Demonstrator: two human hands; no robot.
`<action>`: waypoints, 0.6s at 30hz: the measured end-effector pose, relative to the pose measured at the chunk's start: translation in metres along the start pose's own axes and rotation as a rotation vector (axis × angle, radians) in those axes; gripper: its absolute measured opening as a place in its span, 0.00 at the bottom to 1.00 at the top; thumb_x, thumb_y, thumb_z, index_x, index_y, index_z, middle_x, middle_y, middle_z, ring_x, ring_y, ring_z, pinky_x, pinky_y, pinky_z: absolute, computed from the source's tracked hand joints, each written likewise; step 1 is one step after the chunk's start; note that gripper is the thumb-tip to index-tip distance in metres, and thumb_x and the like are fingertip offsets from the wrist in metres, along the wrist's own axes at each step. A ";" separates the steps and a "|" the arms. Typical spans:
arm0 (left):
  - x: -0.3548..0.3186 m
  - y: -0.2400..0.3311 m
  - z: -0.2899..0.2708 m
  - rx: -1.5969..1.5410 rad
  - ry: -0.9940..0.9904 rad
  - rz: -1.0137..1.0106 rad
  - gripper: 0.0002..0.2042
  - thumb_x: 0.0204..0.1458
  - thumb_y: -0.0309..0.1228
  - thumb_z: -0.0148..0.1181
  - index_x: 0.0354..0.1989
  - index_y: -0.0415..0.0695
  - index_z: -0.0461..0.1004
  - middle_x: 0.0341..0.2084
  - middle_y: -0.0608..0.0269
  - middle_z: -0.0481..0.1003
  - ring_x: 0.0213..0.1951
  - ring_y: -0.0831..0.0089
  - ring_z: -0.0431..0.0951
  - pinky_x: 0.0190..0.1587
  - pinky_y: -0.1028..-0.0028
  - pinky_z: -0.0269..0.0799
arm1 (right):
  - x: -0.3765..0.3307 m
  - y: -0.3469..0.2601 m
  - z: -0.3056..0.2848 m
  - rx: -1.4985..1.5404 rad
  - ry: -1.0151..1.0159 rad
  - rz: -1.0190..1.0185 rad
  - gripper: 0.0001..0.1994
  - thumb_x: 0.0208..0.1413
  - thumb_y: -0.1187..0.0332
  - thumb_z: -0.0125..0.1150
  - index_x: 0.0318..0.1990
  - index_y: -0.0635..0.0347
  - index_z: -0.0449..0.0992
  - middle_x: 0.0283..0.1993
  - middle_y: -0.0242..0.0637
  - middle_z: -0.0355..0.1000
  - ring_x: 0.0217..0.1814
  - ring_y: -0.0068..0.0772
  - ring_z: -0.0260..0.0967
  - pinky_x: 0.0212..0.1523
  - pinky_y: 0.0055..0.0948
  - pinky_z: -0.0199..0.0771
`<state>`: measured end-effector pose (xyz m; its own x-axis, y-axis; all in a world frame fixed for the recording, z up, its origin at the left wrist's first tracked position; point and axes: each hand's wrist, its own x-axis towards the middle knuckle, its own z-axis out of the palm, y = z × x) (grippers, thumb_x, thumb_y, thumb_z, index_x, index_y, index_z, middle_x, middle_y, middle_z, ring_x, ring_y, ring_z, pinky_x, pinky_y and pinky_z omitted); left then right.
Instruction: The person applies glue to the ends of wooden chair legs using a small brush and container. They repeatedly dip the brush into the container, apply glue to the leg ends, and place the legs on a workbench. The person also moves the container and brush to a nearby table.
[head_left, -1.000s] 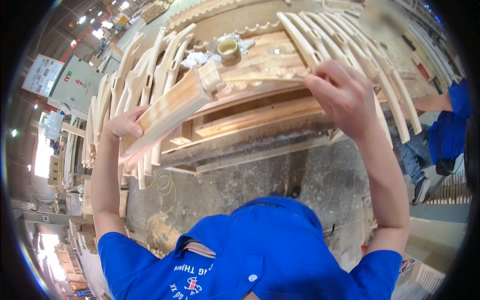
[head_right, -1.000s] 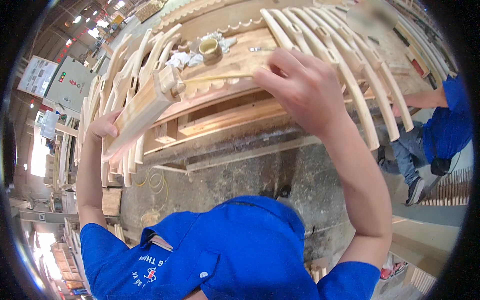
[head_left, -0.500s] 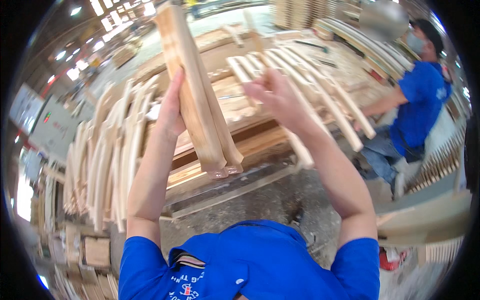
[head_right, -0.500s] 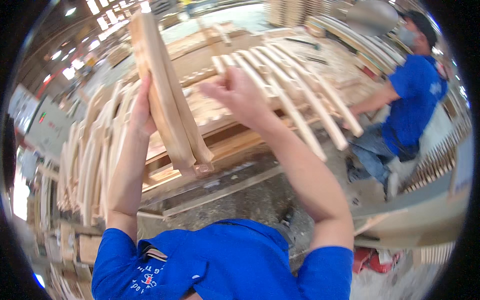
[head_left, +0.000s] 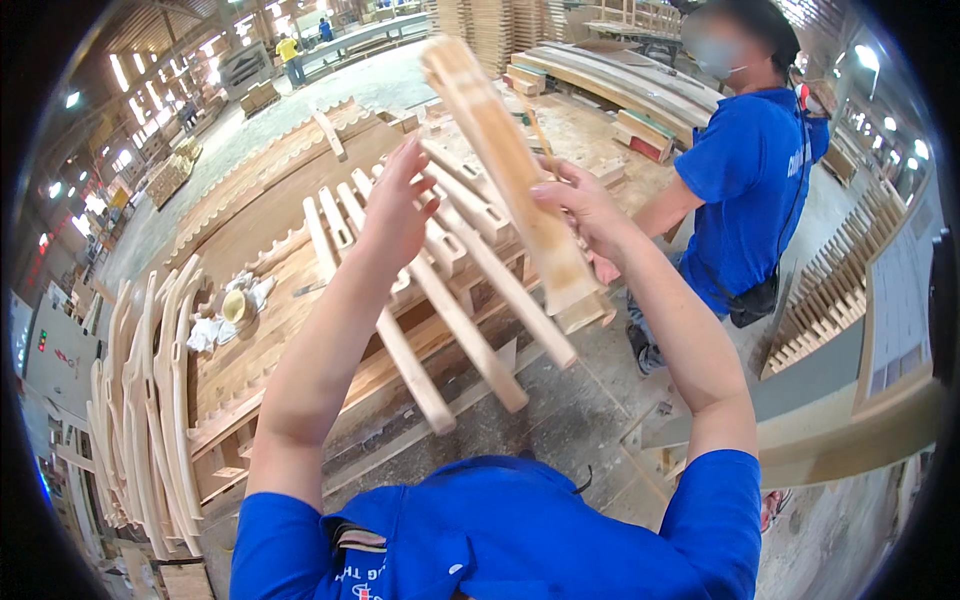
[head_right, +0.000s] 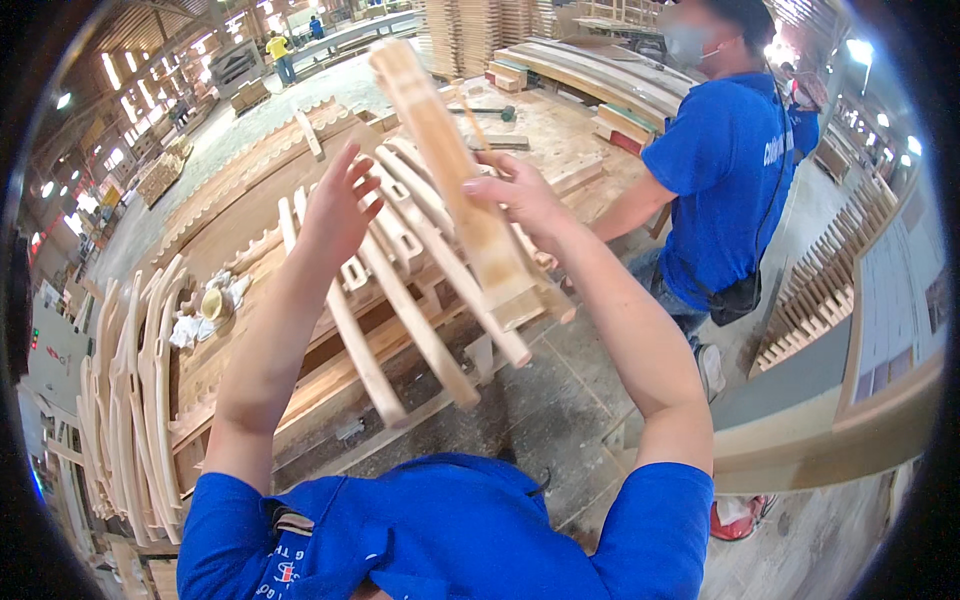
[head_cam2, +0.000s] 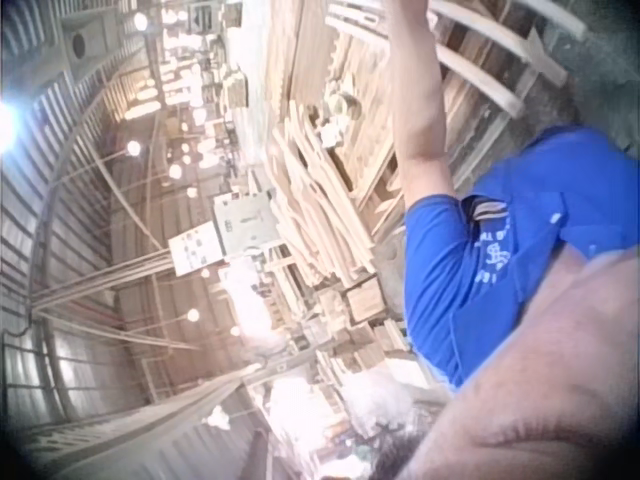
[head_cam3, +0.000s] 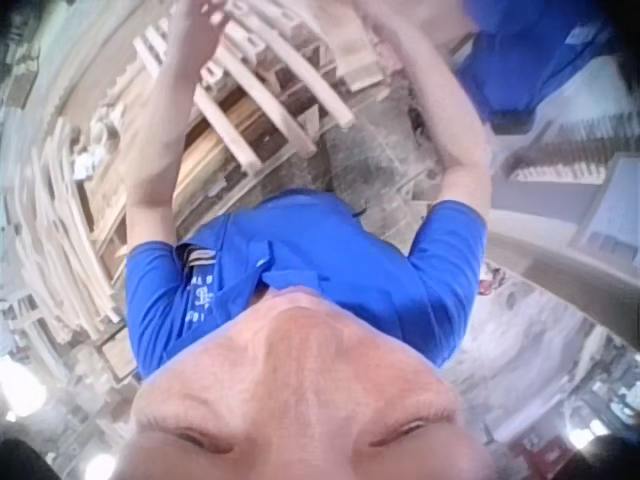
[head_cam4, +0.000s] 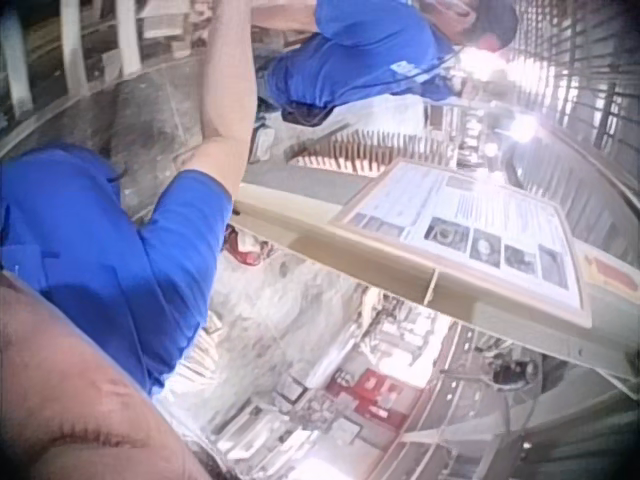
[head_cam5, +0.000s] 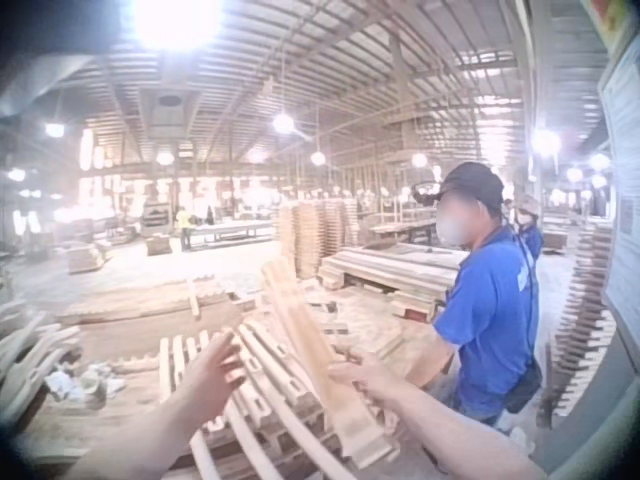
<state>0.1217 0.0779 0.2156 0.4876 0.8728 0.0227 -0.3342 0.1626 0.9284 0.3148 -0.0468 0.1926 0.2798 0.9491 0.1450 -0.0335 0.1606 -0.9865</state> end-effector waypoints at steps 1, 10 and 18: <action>0.001 -0.002 -0.007 -0.002 -0.037 0.011 0.21 0.58 0.45 0.50 0.55 0.45 0.66 0.43 0.67 0.67 0.44 0.74 0.66 0.49 0.69 0.64 | 0.009 0.005 -0.028 0.040 0.025 0.031 0.33 0.46 0.63 0.66 0.60 0.62 0.63 0.47 0.37 0.71 0.44 0.24 0.71 0.41 0.25 0.72; -0.078 -0.032 -0.189 0.274 0.447 0.154 0.16 0.58 0.37 0.52 0.53 0.46 0.70 0.39 0.68 0.71 0.39 0.79 0.68 0.41 0.76 0.65 | 0.108 0.129 -0.167 0.095 -0.024 0.214 0.23 0.50 0.61 0.64 0.53 0.60 0.70 0.41 0.32 0.73 0.38 0.21 0.72 0.36 0.24 0.73; -0.216 -0.064 -0.268 0.193 1.048 -0.022 0.17 0.52 0.44 0.59 0.48 0.52 0.71 0.37 0.70 0.69 0.32 0.78 0.68 0.34 0.78 0.65 | 0.186 0.197 -0.159 0.129 -0.121 0.417 0.20 0.51 0.60 0.61 0.49 0.61 0.72 0.40 0.35 0.74 0.37 0.26 0.73 0.37 0.29 0.74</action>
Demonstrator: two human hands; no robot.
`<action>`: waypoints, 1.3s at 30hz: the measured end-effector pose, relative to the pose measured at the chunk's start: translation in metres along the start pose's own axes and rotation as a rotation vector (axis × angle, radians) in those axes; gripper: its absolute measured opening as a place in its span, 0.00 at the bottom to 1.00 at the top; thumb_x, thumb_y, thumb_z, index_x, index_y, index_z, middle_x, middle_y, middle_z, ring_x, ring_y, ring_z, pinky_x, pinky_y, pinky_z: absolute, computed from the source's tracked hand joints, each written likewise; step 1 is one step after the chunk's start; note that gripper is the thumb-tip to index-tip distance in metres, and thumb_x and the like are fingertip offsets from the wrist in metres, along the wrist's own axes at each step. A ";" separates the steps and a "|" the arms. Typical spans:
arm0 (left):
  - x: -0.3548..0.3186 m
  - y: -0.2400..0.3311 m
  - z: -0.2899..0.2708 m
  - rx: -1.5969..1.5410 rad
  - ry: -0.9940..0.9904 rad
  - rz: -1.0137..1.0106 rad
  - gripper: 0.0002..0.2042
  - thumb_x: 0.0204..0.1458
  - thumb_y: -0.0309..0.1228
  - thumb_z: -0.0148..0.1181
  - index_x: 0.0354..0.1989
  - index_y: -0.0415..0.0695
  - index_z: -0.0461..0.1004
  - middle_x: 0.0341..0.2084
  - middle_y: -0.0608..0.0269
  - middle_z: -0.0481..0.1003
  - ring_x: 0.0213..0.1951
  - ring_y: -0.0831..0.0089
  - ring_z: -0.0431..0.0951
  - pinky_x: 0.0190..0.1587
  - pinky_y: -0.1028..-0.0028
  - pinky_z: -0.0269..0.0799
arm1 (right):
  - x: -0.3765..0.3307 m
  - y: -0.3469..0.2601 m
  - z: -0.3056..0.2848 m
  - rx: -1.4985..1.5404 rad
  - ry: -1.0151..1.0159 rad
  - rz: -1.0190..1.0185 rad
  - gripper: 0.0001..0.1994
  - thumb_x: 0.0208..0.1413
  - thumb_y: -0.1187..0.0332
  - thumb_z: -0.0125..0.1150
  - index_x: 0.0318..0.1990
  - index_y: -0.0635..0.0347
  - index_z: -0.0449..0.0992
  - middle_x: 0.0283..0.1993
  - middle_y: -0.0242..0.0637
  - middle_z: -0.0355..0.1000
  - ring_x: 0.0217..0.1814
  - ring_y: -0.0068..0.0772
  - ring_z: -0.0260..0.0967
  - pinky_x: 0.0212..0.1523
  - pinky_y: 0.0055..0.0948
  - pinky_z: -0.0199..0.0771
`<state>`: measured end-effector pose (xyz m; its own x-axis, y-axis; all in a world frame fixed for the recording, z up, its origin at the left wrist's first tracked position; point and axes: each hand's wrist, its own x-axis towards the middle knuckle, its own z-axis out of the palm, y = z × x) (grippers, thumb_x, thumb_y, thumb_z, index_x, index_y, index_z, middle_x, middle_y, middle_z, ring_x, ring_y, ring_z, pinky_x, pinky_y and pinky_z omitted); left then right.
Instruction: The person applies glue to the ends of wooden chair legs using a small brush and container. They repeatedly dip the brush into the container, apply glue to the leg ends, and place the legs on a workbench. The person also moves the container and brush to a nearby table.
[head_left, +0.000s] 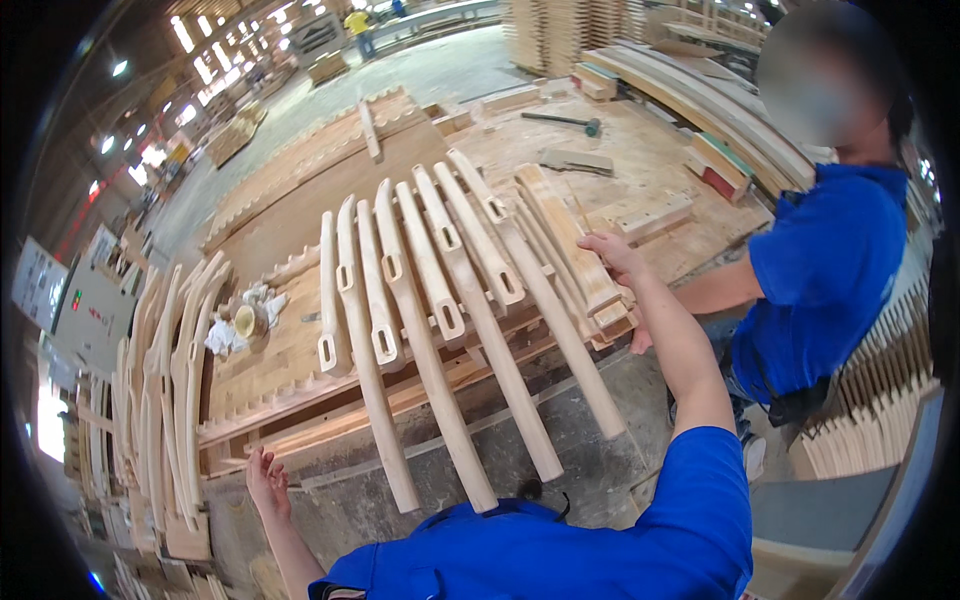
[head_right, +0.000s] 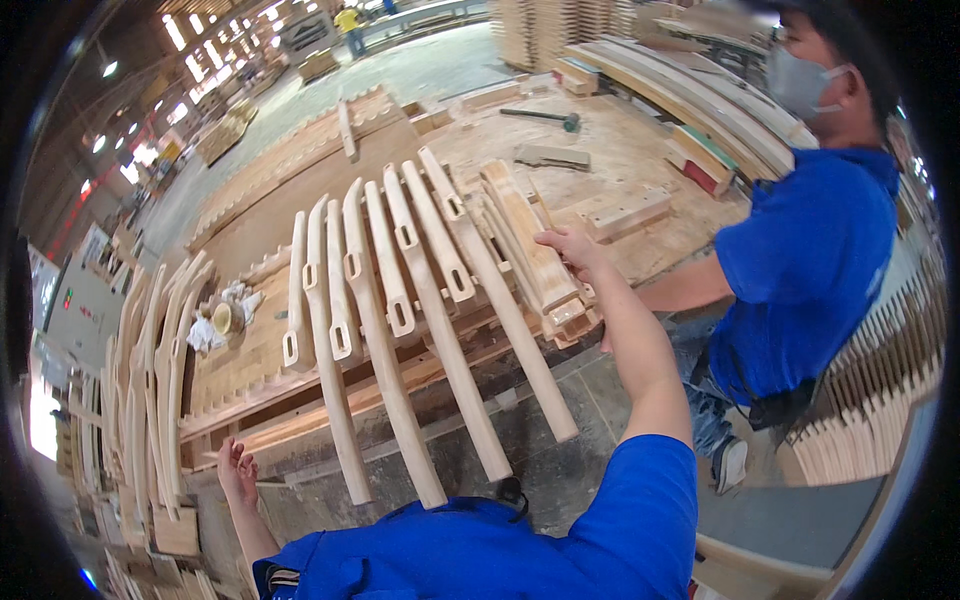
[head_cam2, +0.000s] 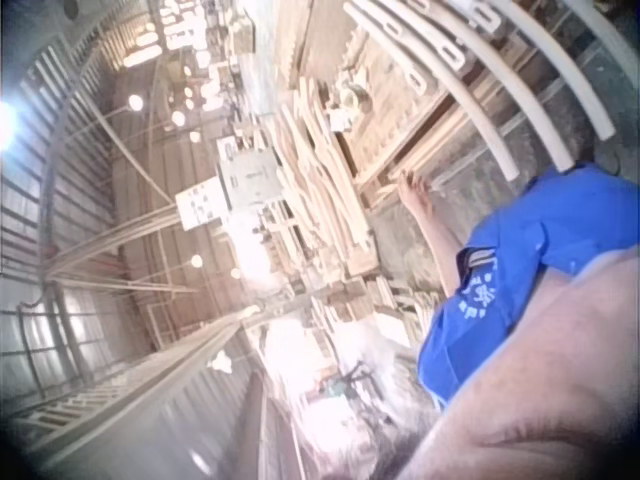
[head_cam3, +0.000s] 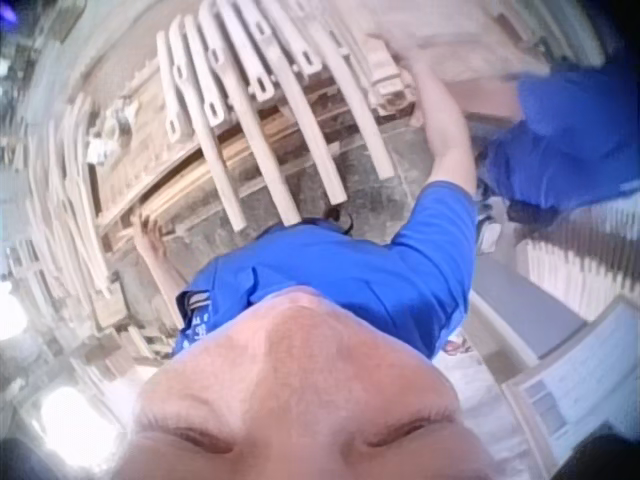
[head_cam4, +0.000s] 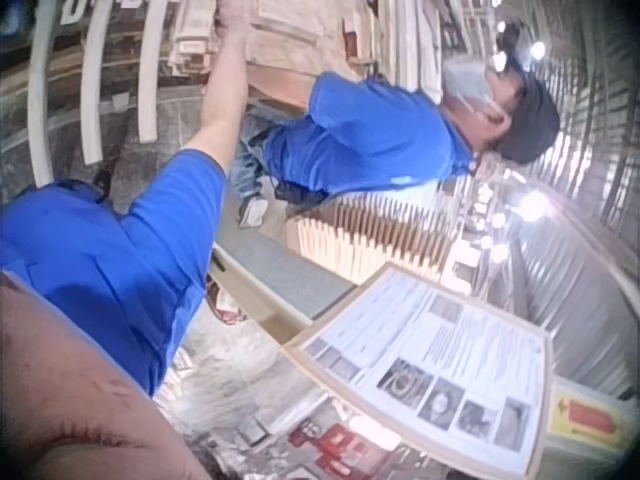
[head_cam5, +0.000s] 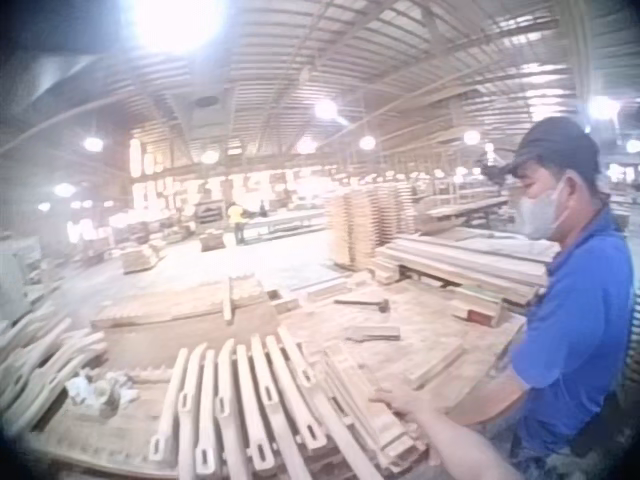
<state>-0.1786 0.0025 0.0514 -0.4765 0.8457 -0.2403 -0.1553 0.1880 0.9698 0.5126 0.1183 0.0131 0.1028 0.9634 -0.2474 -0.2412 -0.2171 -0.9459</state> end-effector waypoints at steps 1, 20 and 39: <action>-0.008 -0.004 -0.007 -0.023 0.019 -0.017 0.17 0.52 0.45 0.59 0.48 0.52 0.72 0.36 0.71 0.69 0.32 0.79 0.69 0.34 0.78 0.65 | 0.008 0.002 0.005 -0.016 -0.004 0.030 0.19 0.51 0.61 0.61 0.49 0.61 0.72 0.40 0.35 0.74 0.36 0.26 0.73 0.37 0.29 0.74; -0.003 0.002 0.003 -0.844 -0.575 -0.069 0.18 0.60 0.46 0.45 0.51 0.48 0.71 0.37 0.64 0.72 0.40 0.65 0.72 0.43 0.65 0.70 | -0.027 -0.011 0.002 -0.326 0.530 -0.238 0.16 0.57 0.56 0.55 0.48 0.53 0.72 0.32 0.22 0.67 0.27 0.12 0.59 0.17 0.14 0.53; 0.242 0.042 -0.145 1.113 -0.385 1.012 0.10 0.50 0.36 0.59 0.35 0.45 0.78 0.32 0.59 0.75 0.40 0.63 0.69 0.44 0.69 0.66 | -0.242 0.028 0.327 0.000 0.320 -0.424 0.19 0.59 0.56 0.53 0.47 0.65 0.68 0.37 0.32 0.66 0.35 0.18 0.62 0.26 0.12 0.61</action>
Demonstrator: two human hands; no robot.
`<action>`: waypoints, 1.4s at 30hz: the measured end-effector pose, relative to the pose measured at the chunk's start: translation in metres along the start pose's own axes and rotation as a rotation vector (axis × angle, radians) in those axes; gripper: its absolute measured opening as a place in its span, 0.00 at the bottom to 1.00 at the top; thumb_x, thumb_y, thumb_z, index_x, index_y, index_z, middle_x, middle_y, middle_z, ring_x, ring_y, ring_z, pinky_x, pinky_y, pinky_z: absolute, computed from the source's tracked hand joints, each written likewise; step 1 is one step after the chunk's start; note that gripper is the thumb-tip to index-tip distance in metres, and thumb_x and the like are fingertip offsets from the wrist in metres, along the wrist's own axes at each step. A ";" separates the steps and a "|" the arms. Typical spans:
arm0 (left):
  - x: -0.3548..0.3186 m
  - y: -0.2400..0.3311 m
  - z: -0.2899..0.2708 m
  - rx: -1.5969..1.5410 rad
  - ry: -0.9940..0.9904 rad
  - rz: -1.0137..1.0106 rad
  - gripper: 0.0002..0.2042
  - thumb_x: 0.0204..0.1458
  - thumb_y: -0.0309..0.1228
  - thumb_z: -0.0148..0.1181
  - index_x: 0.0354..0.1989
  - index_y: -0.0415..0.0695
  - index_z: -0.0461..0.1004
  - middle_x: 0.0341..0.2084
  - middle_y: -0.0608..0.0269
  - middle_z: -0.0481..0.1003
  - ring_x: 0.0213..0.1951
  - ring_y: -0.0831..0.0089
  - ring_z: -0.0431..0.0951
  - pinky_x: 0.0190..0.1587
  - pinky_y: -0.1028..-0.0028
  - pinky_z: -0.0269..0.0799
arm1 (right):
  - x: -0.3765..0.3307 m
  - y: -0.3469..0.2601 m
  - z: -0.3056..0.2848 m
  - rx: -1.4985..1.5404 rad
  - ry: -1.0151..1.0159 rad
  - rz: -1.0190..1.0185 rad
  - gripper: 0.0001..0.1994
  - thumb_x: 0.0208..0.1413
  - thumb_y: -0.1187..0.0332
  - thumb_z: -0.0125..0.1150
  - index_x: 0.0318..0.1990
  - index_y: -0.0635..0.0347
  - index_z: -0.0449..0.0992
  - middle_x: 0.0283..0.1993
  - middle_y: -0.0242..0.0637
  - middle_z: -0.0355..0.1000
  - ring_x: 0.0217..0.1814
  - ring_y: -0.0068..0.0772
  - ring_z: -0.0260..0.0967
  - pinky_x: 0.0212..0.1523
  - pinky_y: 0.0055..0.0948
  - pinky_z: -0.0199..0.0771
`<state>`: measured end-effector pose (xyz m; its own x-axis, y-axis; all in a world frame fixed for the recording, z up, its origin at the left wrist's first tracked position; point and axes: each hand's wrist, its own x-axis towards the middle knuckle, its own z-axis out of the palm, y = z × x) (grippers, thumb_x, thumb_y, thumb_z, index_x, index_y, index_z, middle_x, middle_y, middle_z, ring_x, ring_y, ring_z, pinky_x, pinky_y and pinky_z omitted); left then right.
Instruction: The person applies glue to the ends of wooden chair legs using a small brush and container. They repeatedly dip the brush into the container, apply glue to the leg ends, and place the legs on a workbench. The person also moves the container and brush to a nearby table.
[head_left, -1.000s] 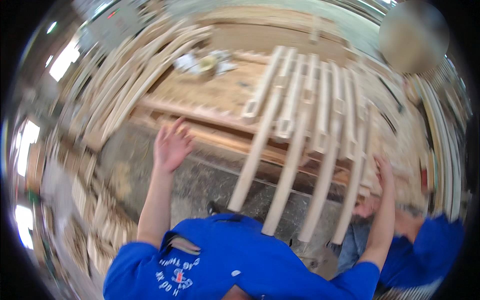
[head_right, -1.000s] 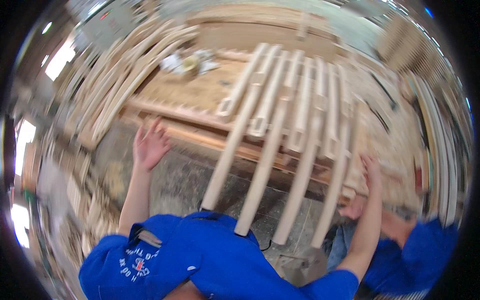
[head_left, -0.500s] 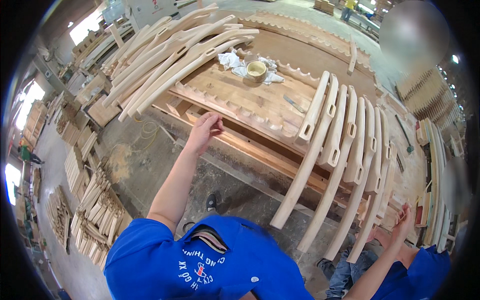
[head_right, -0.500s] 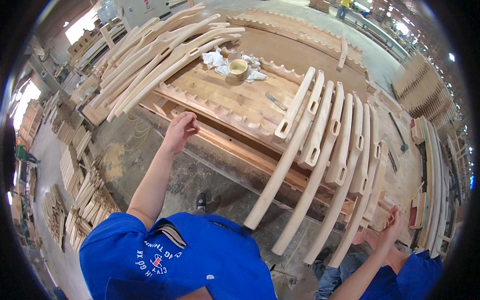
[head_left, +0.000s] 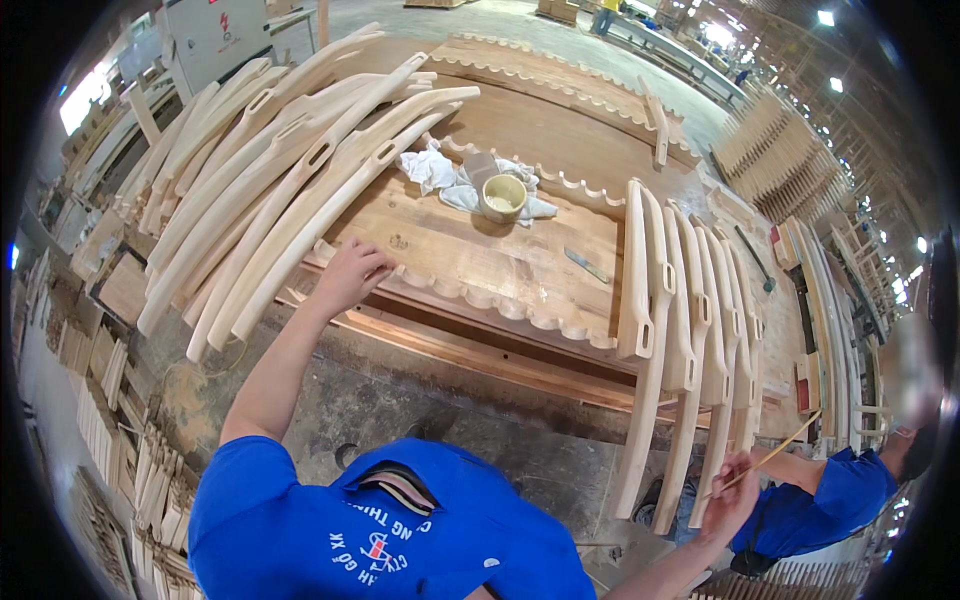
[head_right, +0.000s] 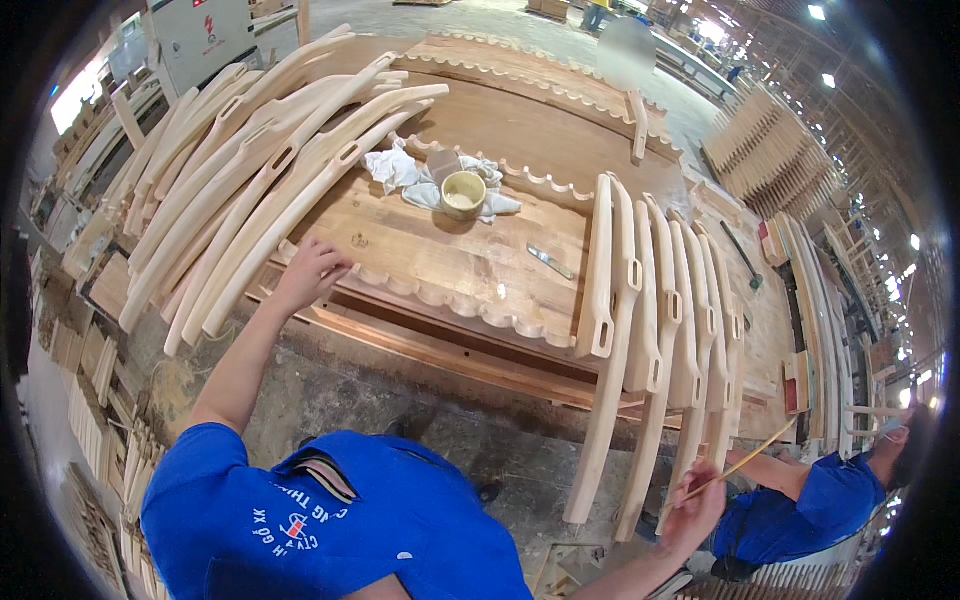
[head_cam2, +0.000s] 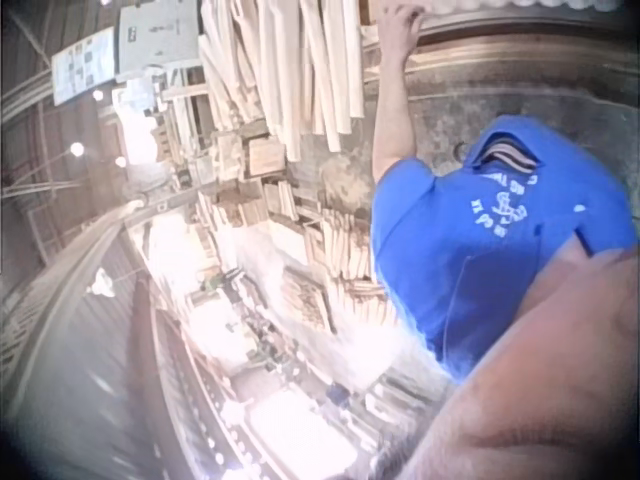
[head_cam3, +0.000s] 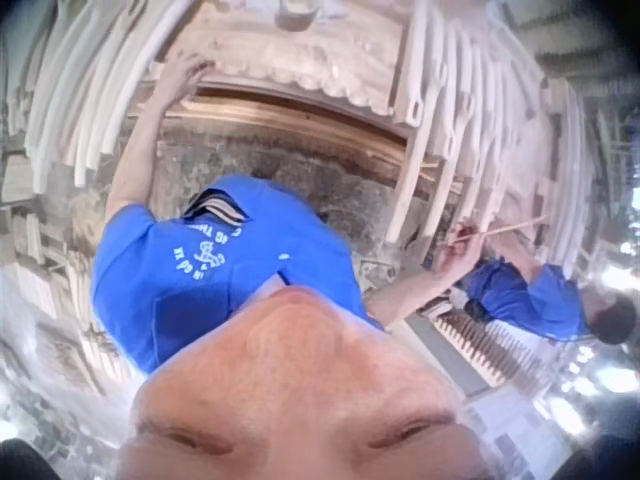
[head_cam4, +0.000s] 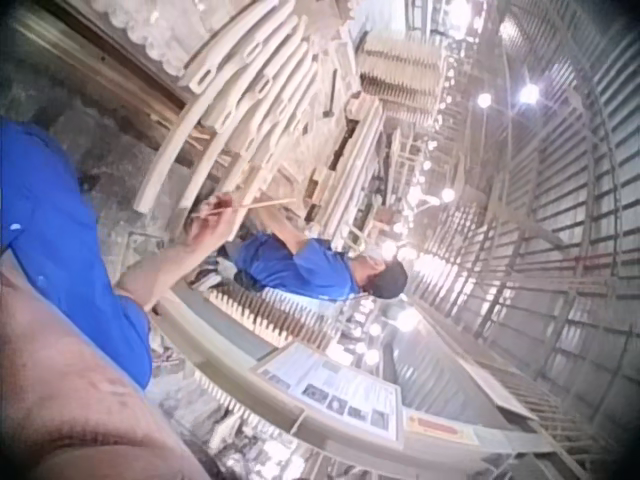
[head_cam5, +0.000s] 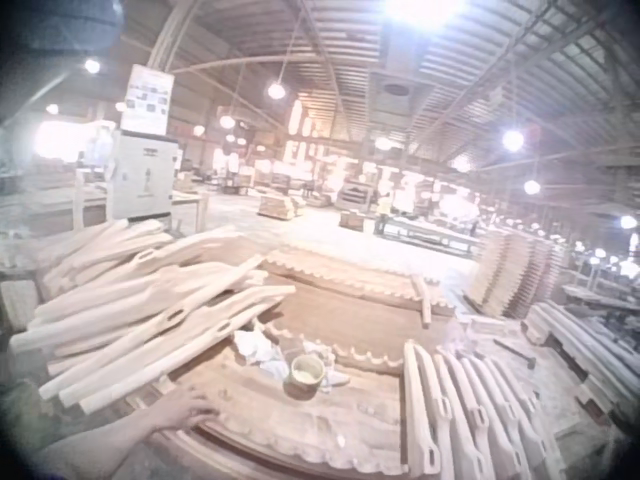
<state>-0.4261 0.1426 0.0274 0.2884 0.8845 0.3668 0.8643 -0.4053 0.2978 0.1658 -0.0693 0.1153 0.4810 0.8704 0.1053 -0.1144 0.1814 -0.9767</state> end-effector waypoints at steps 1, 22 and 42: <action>0.010 -0.006 -0.006 -0.156 -0.036 -0.063 0.10 0.50 0.36 0.59 0.36 0.44 0.78 0.32 0.60 0.76 0.38 0.65 0.70 0.42 0.71 0.66 | -0.014 0.012 0.015 0.052 0.025 -0.007 0.20 0.59 0.56 0.54 0.47 0.65 0.68 0.37 0.33 0.66 0.35 0.19 0.62 0.26 0.12 0.61; 0.302 -0.021 0.094 -0.488 0.105 -0.167 0.22 0.45 0.36 0.62 0.49 0.40 0.70 0.42 0.58 0.75 0.43 0.69 0.75 0.46 0.70 0.71 | -0.133 0.032 0.115 -0.147 0.455 0.006 0.21 0.61 0.73 0.46 0.63 0.57 0.59 0.33 0.33 0.72 0.27 0.14 0.62 0.26 0.13 0.61; 0.149 0.205 0.022 -2.235 -0.013 -0.525 0.22 0.59 0.44 0.43 0.59 0.48 0.63 0.57 0.53 0.65 0.59 0.54 0.64 0.60 0.43 0.58 | -0.138 -0.006 0.002 -0.112 0.069 -0.307 0.11 0.62 0.70 0.49 0.48 0.65 0.70 0.47 0.46 0.73 0.47 0.33 0.73 0.44 0.29 0.73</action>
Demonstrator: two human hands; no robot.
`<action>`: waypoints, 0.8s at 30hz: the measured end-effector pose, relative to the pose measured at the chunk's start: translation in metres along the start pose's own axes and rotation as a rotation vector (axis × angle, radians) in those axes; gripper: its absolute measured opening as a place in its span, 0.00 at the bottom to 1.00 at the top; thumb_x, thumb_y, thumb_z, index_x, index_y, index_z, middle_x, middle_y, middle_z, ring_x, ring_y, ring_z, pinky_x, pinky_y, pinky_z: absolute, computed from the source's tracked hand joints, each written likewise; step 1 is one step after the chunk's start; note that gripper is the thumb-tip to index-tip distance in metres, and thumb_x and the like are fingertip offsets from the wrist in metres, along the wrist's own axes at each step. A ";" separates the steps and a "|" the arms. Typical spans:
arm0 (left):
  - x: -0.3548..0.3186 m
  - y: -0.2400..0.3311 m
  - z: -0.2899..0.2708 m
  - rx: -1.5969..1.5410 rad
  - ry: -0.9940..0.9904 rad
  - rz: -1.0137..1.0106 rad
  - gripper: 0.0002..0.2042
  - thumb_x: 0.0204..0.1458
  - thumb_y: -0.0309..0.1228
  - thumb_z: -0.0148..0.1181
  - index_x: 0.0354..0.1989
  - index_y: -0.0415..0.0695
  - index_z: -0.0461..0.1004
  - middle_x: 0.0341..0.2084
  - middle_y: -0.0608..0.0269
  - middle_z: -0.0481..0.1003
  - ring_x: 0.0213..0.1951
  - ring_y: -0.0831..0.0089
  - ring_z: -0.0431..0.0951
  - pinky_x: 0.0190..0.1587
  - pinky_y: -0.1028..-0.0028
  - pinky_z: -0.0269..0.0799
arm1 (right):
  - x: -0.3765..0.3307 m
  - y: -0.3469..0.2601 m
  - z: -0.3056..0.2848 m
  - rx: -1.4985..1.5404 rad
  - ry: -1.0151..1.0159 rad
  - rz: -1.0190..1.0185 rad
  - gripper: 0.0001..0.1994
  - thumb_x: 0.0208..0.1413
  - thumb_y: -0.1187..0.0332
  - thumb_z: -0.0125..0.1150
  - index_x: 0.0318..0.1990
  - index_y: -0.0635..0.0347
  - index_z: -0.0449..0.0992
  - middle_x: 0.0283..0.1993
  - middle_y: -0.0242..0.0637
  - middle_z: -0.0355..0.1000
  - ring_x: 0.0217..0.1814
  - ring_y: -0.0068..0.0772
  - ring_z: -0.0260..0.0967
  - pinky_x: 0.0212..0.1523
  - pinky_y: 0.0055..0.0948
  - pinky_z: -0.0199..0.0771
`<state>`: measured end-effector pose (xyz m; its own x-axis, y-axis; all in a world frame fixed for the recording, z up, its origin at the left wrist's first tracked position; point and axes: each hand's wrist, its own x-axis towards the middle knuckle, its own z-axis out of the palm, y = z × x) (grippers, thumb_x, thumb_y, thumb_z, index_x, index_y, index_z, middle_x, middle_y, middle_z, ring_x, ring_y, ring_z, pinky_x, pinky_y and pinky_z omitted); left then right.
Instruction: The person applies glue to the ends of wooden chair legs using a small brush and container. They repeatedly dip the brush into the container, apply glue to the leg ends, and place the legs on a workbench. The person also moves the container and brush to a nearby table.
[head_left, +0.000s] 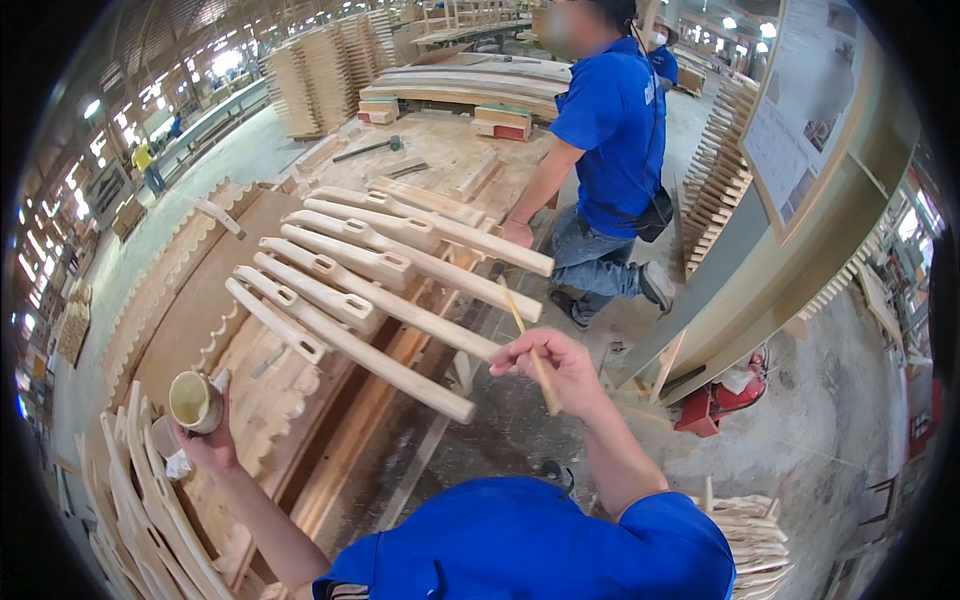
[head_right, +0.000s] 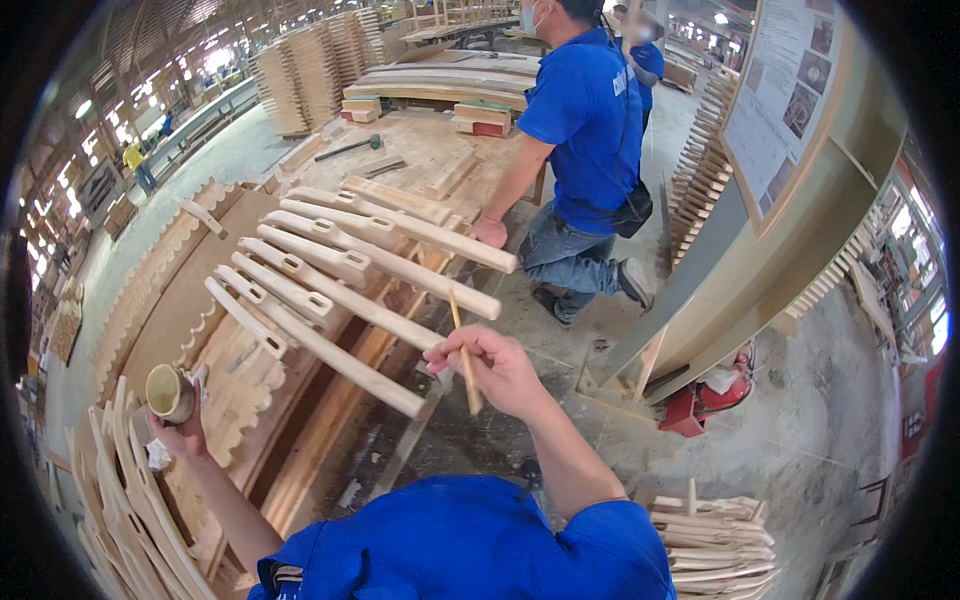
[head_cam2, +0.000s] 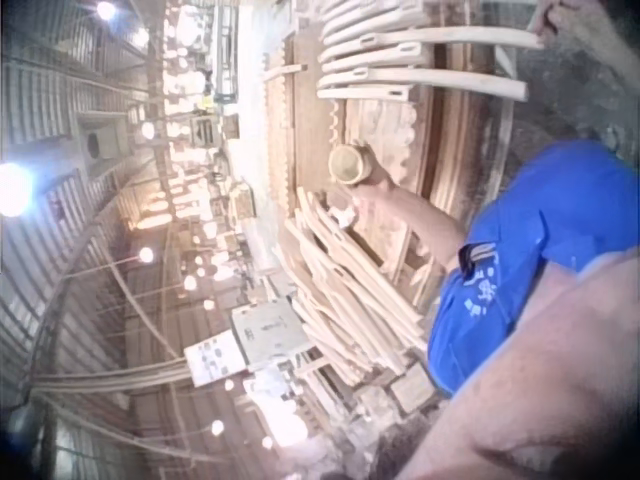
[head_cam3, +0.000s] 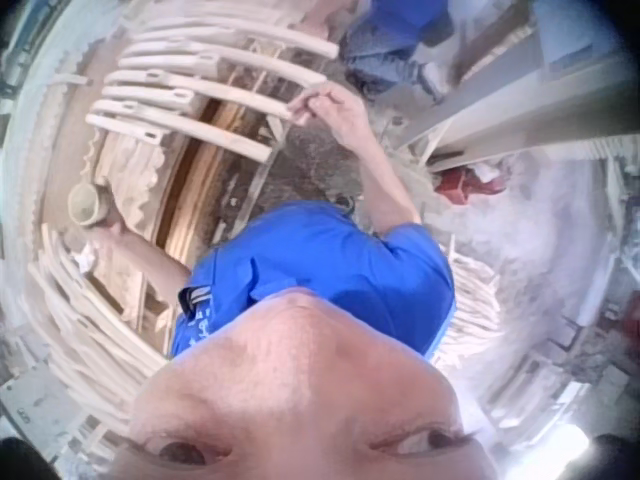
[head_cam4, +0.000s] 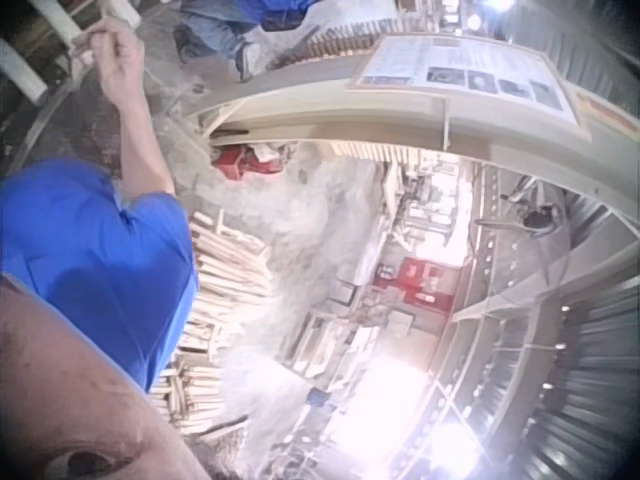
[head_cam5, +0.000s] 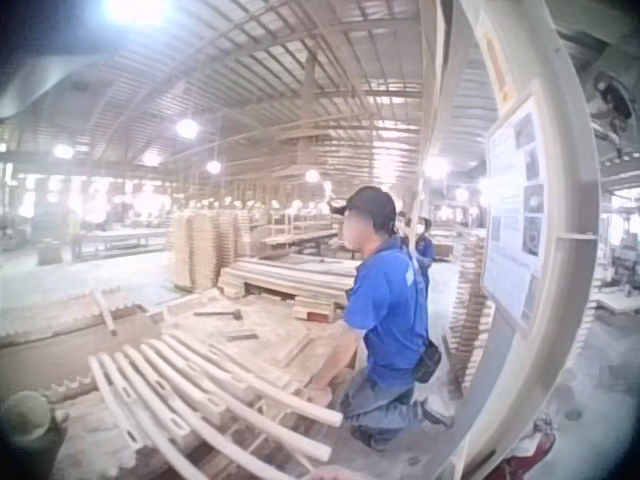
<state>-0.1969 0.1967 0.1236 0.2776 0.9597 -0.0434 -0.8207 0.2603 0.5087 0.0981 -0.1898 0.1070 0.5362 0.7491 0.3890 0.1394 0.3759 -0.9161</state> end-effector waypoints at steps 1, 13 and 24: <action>-0.016 -0.020 0.004 0.021 -0.030 0.006 0.22 0.59 0.43 0.44 0.59 0.47 0.62 0.57 0.54 0.65 0.59 0.54 0.64 0.59 0.42 0.59 | 0.003 -0.005 -0.015 0.063 0.036 0.005 0.10 0.62 0.69 0.49 0.47 0.65 0.70 0.46 0.47 0.73 0.46 0.33 0.73 0.43 0.28 0.73; -0.123 -0.274 0.107 0.169 -0.181 -0.163 0.18 0.62 0.38 0.43 0.52 0.36 0.64 0.46 0.50 0.74 0.51 0.62 0.73 0.54 0.64 0.70 | 0.021 -0.037 -0.133 0.157 0.168 -0.269 0.05 0.59 0.74 0.52 0.40 0.65 0.69 0.30 0.45 0.75 0.25 0.25 0.70 0.27 0.23 0.73; -0.139 -0.254 0.141 0.319 -0.278 -0.126 0.18 0.60 0.43 0.46 0.47 0.38 0.66 0.41 0.51 0.74 0.46 0.59 0.76 0.49 0.62 0.73 | 0.112 0.008 -0.080 0.140 -0.430 -0.035 0.06 0.60 0.70 0.54 0.39 0.65 0.71 0.33 0.34 0.73 0.35 0.21 0.70 0.38 0.21 0.71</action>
<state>0.0437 -0.0178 0.1216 0.5252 0.8464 0.0882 -0.5885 0.2864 0.7561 0.2256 -0.1467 0.1355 0.1347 0.8819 0.4517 0.0220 0.4531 -0.8912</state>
